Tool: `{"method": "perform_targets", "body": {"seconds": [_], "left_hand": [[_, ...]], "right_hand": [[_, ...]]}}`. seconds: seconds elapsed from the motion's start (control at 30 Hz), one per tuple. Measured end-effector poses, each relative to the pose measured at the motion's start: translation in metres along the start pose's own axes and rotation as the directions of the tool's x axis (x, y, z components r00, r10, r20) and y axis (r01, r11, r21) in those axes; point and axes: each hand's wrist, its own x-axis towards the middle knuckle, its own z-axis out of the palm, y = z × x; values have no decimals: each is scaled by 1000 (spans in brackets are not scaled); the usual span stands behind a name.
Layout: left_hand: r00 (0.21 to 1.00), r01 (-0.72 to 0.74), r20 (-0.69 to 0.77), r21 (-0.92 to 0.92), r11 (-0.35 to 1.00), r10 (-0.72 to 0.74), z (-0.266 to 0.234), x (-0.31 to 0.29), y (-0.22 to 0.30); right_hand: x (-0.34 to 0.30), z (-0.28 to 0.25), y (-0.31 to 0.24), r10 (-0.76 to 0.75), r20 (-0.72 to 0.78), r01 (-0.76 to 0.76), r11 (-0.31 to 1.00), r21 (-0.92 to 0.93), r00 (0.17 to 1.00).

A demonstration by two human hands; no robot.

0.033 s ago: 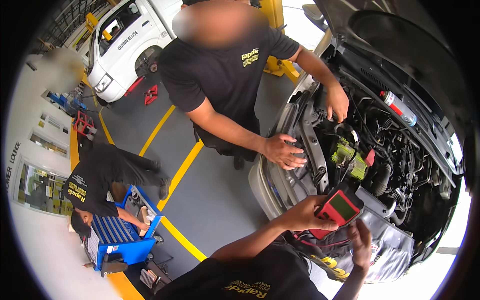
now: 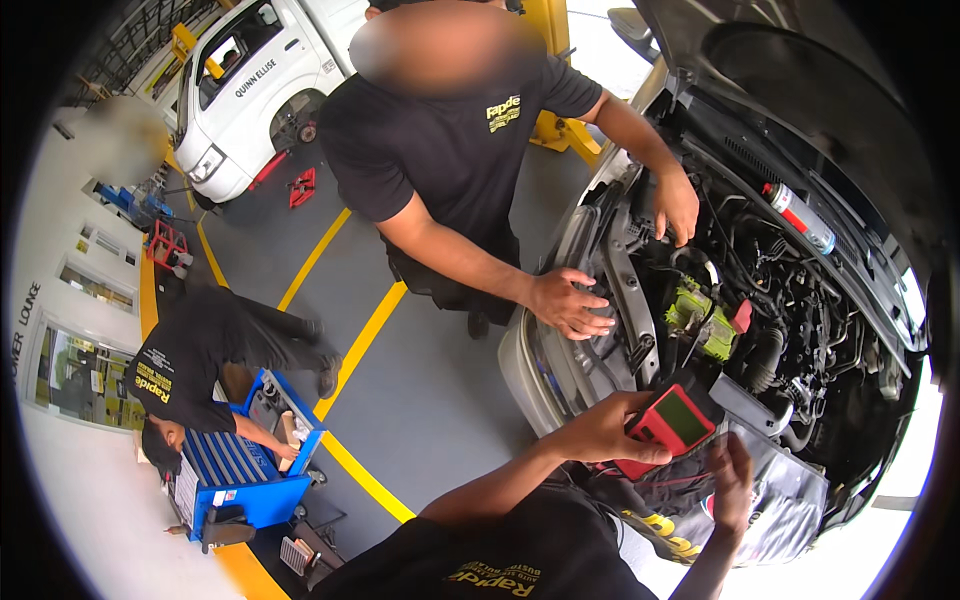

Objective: The person retrieves a battery tester from a tool cart, walks to a white car with its hood open, and connects the tester clamps to the battery terminals. The person operates the tester, observes the display, and then disconnects the clamps before returning the tester to the cart.

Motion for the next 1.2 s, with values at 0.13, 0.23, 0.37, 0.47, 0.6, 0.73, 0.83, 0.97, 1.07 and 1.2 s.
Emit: {"method": "perform_targets", "body": {"seconds": [0.13,0.23,0.37,0.47,0.6,0.73,0.83,0.97,1.07,1.2], "left_hand": [[980,117,158,30,993,-120,-22,-11,-7],[941,193,294,-51,980,-170,-17,-19,-14],[914,183,391,-151,972,-111,0,-16,-11],[934,129,334,29,991,-131,6,-15,-25],[922,248,266,152,957,-281,4,-17,-42],[948,72,302,113,991,-103,7,-4,-42],[924,143,336,134,981,-181,11,3,-36],[912,151,362,136,979,-191,17,15,-40],[919,160,335,170,972,-209,21,18,-37],[929,169,289,228,959,-232,21,16,-39]], "right_hand": [[85,-57,55,77,-286,-65,997,49,955],[171,-88,98,101,-486,-196,969,-149,868],[258,-121,158,-281,-588,-166,789,-591,758],[277,-115,151,-149,-502,-209,782,-587,852],[284,-78,142,-157,-473,-254,677,-691,867],[287,-64,128,-193,-498,-222,721,-657,846],[282,-55,109,-194,-495,-230,707,-669,847],[302,-51,95,14,-534,-418,639,-645,846],[310,-44,83,25,-552,-428,660,-617,834],[320,-50,87,34,-592,-374,803,-463,805]]}}
